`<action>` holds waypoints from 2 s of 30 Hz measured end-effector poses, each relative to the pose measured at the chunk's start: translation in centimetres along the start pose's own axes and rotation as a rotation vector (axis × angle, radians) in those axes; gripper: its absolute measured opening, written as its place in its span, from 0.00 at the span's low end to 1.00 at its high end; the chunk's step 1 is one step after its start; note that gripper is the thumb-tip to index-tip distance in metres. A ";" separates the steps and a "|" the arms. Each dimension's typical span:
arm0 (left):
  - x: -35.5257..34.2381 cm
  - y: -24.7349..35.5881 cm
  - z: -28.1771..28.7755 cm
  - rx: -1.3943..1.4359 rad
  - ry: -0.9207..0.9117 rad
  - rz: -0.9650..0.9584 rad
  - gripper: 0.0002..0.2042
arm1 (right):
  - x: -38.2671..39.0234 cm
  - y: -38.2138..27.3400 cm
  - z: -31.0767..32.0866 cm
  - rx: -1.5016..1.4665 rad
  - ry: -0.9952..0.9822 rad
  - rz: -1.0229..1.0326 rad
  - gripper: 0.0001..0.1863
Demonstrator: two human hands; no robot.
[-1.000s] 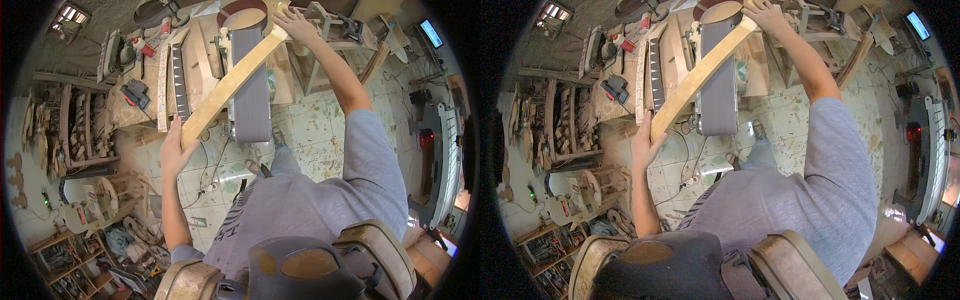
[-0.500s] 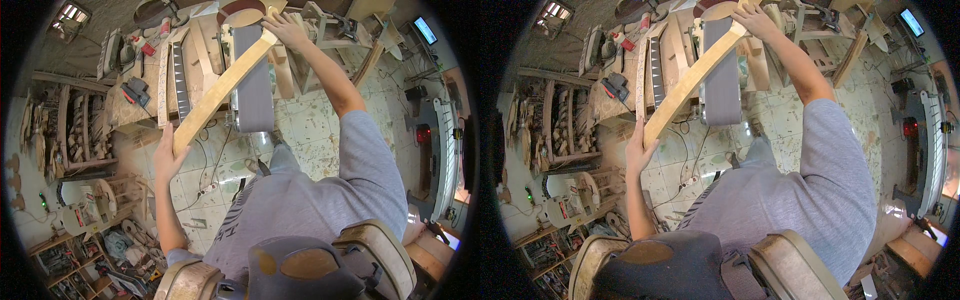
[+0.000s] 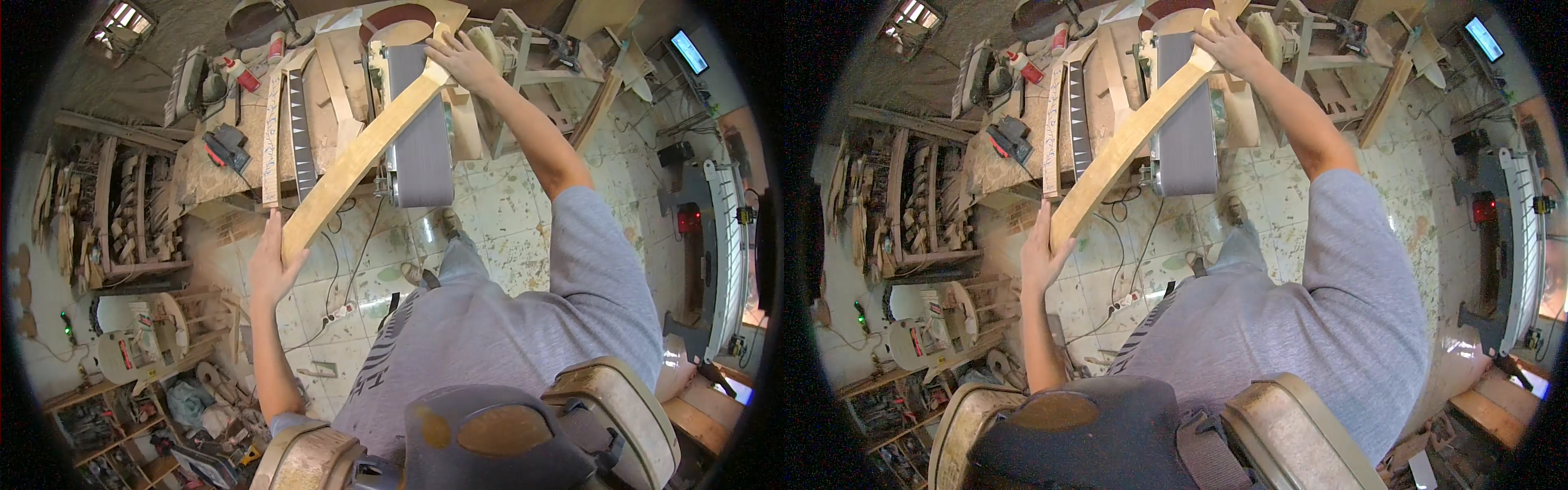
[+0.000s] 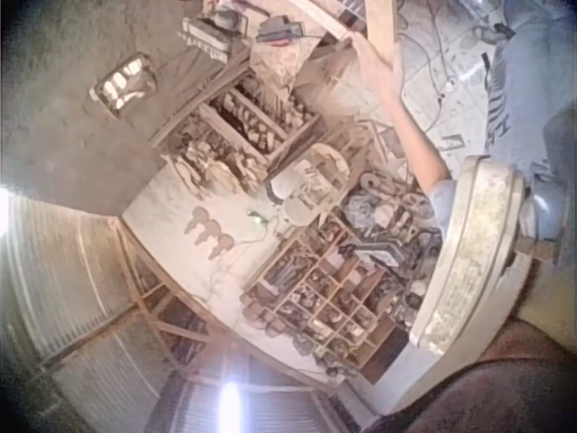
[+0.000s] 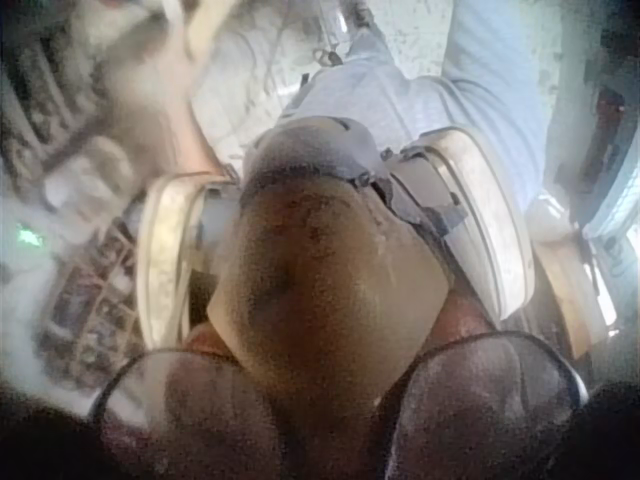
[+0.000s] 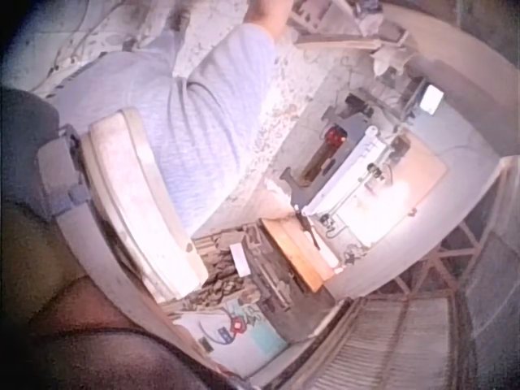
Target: The person shapes a wooden guitar neck using a belt sander, holding the wood against the moving belt and rotating it to sand different surfaces. They periodically lift the neck to check its profile and smooth the sanded areas with their hands.
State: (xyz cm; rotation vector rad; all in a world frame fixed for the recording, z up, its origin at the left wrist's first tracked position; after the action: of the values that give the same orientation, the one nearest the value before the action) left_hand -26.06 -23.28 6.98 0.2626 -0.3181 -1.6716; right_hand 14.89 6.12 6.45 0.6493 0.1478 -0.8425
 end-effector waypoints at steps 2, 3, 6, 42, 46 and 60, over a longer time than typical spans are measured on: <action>0.7 0.1 0.3 0.005 0.017 -0.009 0.45 | 0.4 -0.4 0.1 -0.003 -0.005 -0.002 0.27; 1.0 0.2 0.6 0.006 0.027 -0.013 0.46 | 0.6 -0.8 0.4 -0.016 -0.001 -0.002 0.27; 1.5 -0.9 0.4 -0.003 -0.102 0.108 0.46 | 1.1 -1.7 1.8 -0.057 0.020 0.035 0.26; 17.2 17.4 -22.8 1.546 -0.621 0.091 0.43 | 13.8 -14.4 32.8 -2.012 0.335 -0.534 0.23; 18.5 17.7 -22.5 1.526 -0.637 0.034 0.42 | 14.8 -15.3 35.6 -1.983 0.360 -0.517 0.24; 11.9 -5.3 -9.4 0.890 -0.667 -0.016 0.20 | 13.2 -21.7 41.0 -2.062 0.628 -0.558 0.27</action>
State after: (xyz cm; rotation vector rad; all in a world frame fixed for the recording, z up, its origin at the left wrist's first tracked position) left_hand -29.16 -35.06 -3.53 0.3497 -1.5682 -1.4996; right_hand 2.57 -37.07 23.99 -1.1745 1.5561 -0.5586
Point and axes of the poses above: each hand's wrist, its own x-axis away from the middle knuckle, its own z-axis out of the back of the hand, y = z × x, the point moved 9 cm from there along -x, towards the middle knuckle, and after that the axes turned 4 degrees about z, right-handed, at the moved point
